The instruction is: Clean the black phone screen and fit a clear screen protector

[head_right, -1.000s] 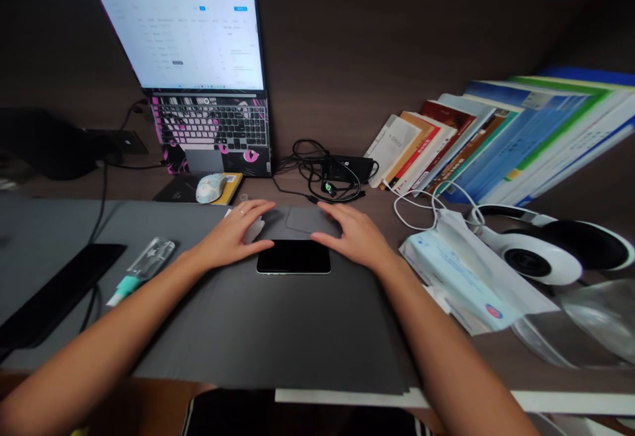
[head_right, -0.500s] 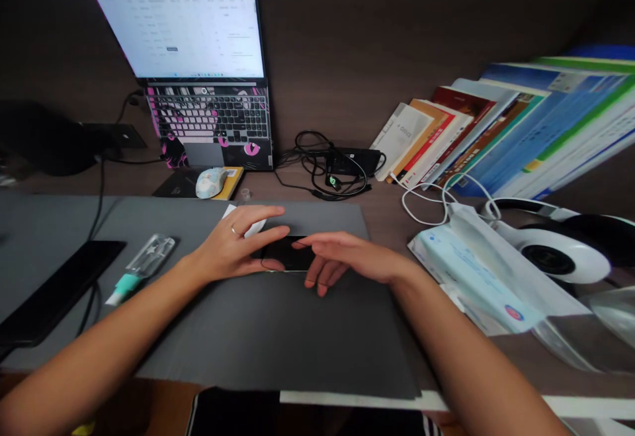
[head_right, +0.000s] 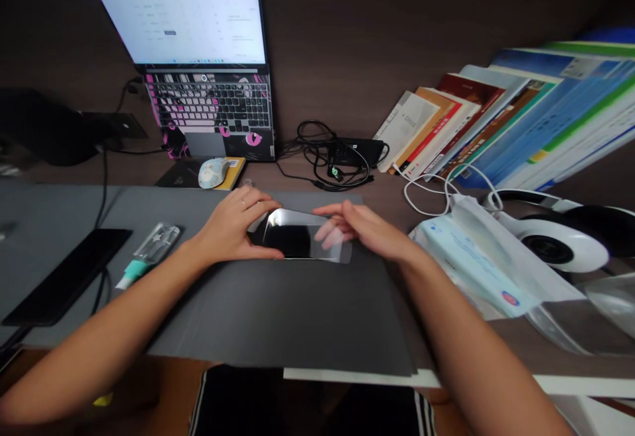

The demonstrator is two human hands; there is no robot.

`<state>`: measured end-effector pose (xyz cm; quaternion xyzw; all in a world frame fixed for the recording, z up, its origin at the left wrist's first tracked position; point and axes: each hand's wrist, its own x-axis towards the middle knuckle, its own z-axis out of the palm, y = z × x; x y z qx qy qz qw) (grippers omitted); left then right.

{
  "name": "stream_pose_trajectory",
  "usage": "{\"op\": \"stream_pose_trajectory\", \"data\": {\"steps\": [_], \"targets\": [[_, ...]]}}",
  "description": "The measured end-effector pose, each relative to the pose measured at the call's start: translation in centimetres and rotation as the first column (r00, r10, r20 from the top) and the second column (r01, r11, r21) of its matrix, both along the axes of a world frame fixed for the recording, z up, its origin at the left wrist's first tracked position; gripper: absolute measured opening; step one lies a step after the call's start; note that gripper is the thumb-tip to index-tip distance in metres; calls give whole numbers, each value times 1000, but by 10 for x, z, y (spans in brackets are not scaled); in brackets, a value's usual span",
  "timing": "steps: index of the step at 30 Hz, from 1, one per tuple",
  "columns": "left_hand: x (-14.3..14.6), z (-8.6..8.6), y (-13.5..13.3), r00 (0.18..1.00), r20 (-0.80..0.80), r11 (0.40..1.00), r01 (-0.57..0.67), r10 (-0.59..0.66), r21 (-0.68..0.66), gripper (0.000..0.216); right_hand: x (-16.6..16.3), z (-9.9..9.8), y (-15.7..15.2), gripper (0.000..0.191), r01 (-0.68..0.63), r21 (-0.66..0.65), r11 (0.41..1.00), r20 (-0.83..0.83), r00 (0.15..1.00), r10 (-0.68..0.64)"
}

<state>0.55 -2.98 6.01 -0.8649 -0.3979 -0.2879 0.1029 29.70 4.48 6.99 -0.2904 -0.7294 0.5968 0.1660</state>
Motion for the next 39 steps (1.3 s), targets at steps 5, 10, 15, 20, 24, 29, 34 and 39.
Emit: {"op": "stream_pose_trajectory", "data": {"steps": [5,10,15,20,24,29,34,39], "targets": [[-1,-2,0,980,-81,962,-194,181,-192,66,2,-4,5,77,0,628,778,122,988,-99],[-1,-8,0,968,-185,935,-218,170,-280,63,-4,-10,1,68,-176,717,674,311,947,-84],[-2,-5,-3,958,-254,908,-219,131,-356,66,-7,-14,-1,68,-219,710,669,343,938,-57],[-2,-2,-4,949,-290,881,-238,122,-408,70,-7,-19,0,67,-242,692,680,365,930,-40],[-3,-3,-4,950,-294,877,-232,110,-421,70,-7,-22,1,68,-246,694,677,364,931,-36],[-4,-3,-4,949,-296,873,-233,108,-428,70,-6,-24,3,71,-262,679,686,386,922,-31],[-6,-6,-3,960,-262,876,-207,97,-435,70,-6,-26,5,74,-270,675,687,393,919,-25],[-6,-6,-3,969,-235,878,-173,72,-446,65,-7,-25,4,74,-266,666,697,394,919,-26]]}}
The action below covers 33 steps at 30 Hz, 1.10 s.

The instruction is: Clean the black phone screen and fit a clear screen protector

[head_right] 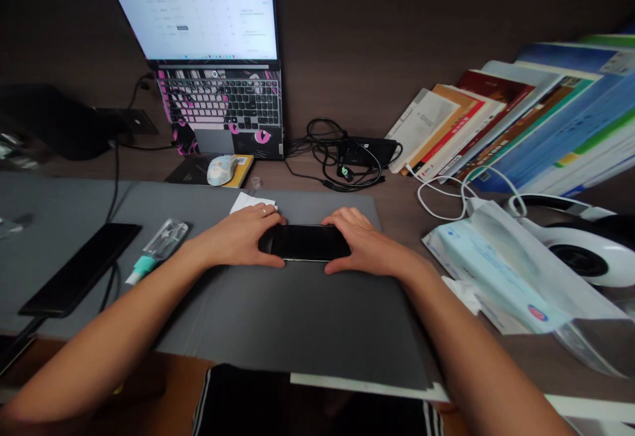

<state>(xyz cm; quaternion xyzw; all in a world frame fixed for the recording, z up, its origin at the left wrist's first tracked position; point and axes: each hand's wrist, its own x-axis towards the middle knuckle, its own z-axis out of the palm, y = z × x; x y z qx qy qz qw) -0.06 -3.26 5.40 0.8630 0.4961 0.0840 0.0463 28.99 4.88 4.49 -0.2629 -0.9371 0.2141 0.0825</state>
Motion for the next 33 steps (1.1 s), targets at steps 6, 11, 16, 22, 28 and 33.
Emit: {"op": "stream_pose_trajectory", "data": {"steps": [6,11,16,22,28,33], "targets": [[1,3,0,1000,-2,999,-7,7,-38,62,0,2,0,73,1,-12,1000,6,1000,-1],[1,2,1,1000,9,999,-7,7,-39,61,1,2,-1,69,-6,-11,1000,16,1000,6],[-1,0,1,999,35,999,7,-5,-39,63,1,2,0,67,-10,-11,1000,21,1000,10],[-1,1,1,1000,15,999,-1,1,-47,65,1,0,1,67,-14,-20,1000,13,1000,14],[0,1,0,1000,13,999,1,0,-41,63,2,5,2,63,5,-74,997,7,1000,-4],[0,0,0,1000,18,999,7,-6,-42,60,5,4,10,42,-5,-134,991,-68,998,-4]]}}
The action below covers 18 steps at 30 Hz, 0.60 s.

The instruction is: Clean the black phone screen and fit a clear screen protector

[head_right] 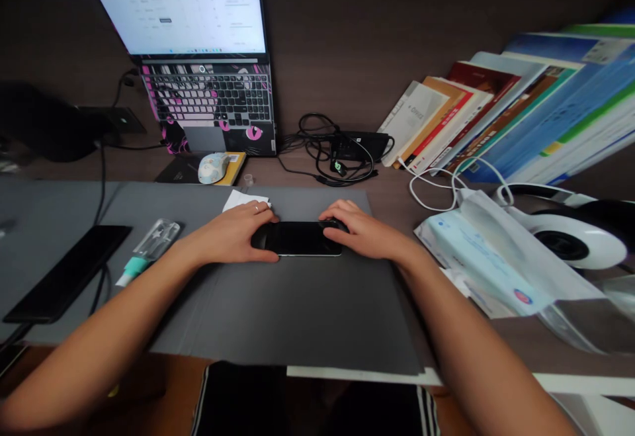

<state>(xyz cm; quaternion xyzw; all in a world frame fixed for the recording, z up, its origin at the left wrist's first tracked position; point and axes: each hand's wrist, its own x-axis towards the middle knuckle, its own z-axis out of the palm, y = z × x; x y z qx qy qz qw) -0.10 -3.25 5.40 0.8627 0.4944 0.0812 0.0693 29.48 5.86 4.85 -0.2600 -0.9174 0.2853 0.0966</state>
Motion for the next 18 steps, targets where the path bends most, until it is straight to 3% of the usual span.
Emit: {"op": "stream_pose_trajectory", "data": {"steps": [7,18], "targets": [[1,0,-1,1000,-11,1000,-1,1,-3,58,-1,-3,4,36,-1,2,1000,-50,999,1],[2,1,-1,1000,-28,1000,-2,2,-5,57,2,-2,1,45,-7,-3,1000,-4,1000,7]]}}
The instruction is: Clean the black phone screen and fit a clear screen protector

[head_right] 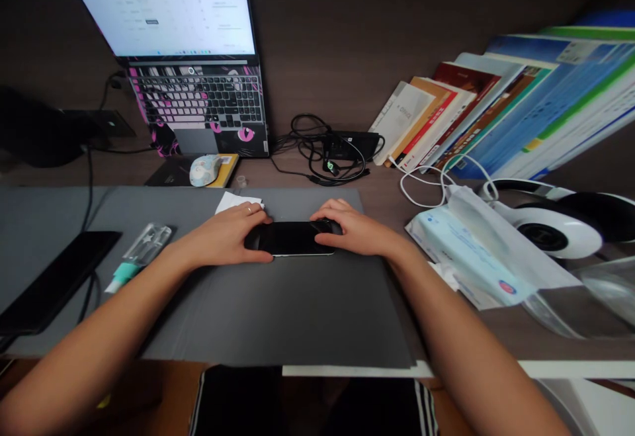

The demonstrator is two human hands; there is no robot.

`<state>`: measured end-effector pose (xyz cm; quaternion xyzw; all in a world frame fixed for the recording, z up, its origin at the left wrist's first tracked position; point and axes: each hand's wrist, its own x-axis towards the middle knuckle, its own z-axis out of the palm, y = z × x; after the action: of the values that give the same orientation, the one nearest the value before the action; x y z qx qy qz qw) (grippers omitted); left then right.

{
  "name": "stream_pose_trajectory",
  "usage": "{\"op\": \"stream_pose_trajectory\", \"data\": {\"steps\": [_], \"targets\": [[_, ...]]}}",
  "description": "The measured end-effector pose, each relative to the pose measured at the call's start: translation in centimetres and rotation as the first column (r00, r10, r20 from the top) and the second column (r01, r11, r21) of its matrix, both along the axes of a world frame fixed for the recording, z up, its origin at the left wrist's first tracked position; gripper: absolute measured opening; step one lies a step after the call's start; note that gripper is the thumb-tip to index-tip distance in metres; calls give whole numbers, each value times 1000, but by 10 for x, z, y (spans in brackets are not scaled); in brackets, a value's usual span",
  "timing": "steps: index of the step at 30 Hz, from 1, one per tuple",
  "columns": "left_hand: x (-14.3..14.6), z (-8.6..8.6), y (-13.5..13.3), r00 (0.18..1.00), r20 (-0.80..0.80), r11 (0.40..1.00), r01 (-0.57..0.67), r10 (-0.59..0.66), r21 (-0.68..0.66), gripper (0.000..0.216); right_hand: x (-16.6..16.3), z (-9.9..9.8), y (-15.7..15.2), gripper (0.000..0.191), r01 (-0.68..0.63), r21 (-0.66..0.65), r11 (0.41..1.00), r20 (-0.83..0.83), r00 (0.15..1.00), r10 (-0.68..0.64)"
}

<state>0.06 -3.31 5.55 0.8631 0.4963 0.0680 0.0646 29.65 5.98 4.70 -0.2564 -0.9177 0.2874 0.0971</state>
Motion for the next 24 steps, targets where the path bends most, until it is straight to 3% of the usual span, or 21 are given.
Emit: {"op": "stream_pose_trajectory", "data": {"steps": [20,24], "targets": [[1,0,-1,999,38,1000,1,-2,5,53,-1,0,-1,44,11,23,1000,23,1000,-12],[0,-1,-1,1000,29,1000,5,-5,16,52,-7,2,-8,31,-1,90,996,-50,999,5]]}}
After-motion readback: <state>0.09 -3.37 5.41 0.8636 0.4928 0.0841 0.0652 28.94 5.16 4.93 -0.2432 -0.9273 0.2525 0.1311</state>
